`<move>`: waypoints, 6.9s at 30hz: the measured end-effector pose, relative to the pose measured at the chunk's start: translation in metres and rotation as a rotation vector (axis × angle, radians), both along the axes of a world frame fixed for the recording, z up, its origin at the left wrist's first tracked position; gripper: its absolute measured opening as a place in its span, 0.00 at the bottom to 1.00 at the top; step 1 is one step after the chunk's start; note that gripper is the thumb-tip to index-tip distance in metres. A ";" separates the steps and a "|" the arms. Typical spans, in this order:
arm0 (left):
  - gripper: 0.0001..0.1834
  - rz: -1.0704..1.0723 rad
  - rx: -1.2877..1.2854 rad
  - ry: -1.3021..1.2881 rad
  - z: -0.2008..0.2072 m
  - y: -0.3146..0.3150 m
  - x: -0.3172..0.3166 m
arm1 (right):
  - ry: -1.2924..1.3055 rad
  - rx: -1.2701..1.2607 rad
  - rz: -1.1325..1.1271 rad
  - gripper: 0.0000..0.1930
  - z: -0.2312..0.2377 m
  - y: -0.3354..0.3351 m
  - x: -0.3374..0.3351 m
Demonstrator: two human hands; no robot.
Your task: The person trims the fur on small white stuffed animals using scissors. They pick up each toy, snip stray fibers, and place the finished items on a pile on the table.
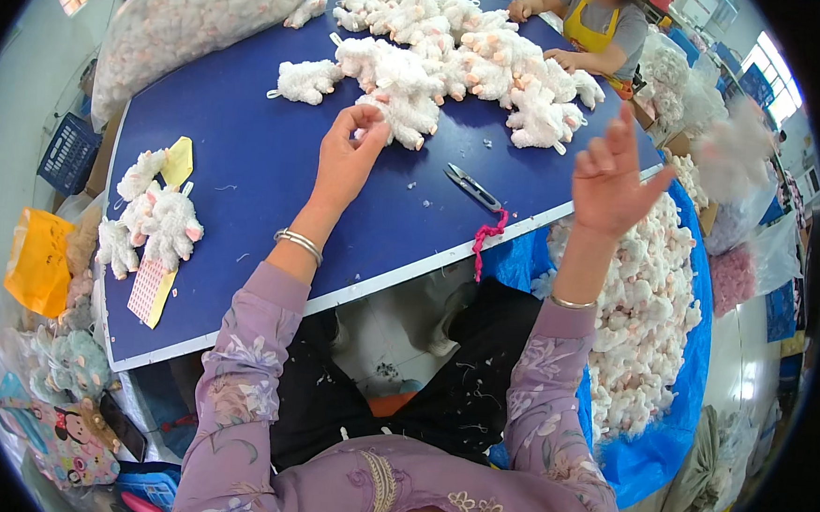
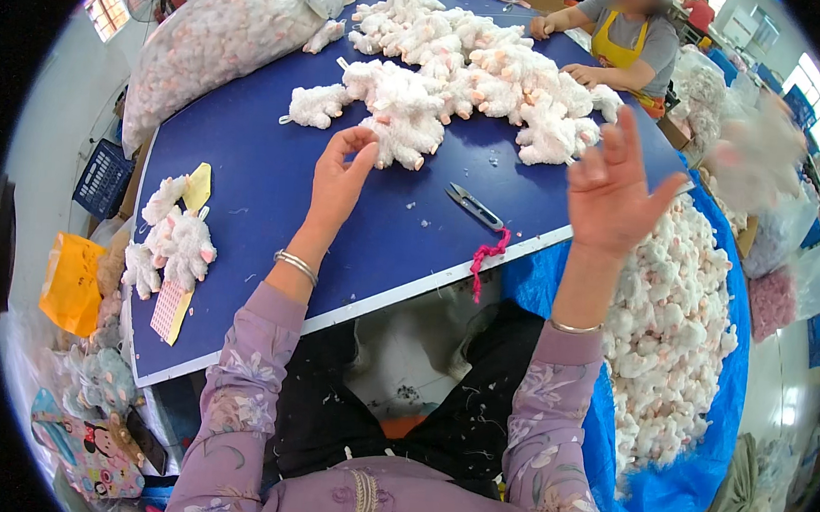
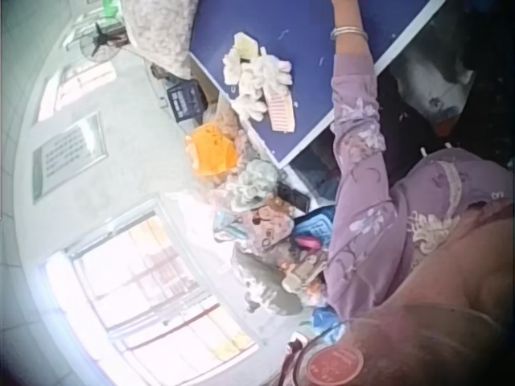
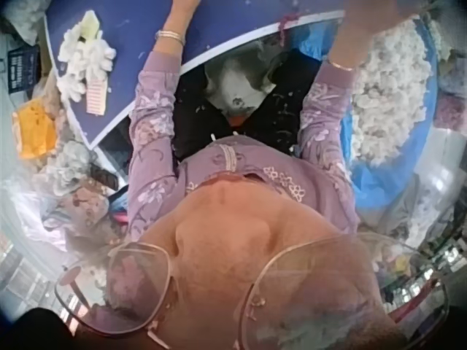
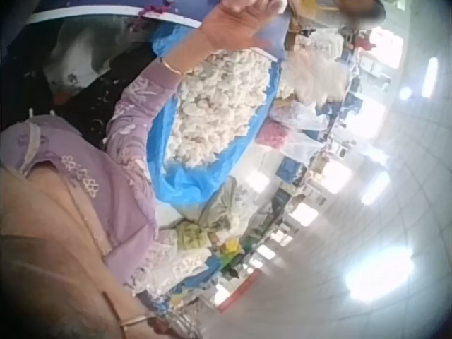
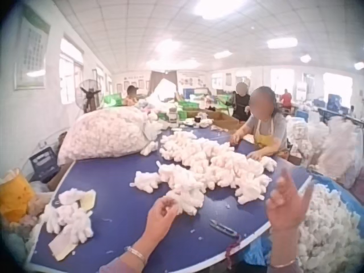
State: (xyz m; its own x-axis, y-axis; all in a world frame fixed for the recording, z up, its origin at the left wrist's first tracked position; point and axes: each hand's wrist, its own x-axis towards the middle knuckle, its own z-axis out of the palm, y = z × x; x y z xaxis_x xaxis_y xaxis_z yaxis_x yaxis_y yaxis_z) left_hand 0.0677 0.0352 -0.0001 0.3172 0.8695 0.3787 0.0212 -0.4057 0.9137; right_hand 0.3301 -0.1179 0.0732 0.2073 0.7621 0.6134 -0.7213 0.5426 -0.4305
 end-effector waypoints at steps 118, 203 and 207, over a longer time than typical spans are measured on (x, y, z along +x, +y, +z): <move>0.13 -0.272 -0.243 -0.316 -0.014 -0.017 -0.020 | -0.630 -0.552 -0.316 0.17 -0.071 0.053 -0.103; 0.20 -0.360 -0.696 -0.457 -0.001 -0.030 -0.012 | -0.998 -0.524 -0.574 0.08 -0.074 0.041 -0.112; 0.25 -0.403 -0.611 -0.254 -0.009 -0.031 -0.010 | -0.968 -0.481 -0.742 0.08 -0.086 0.049 -0.114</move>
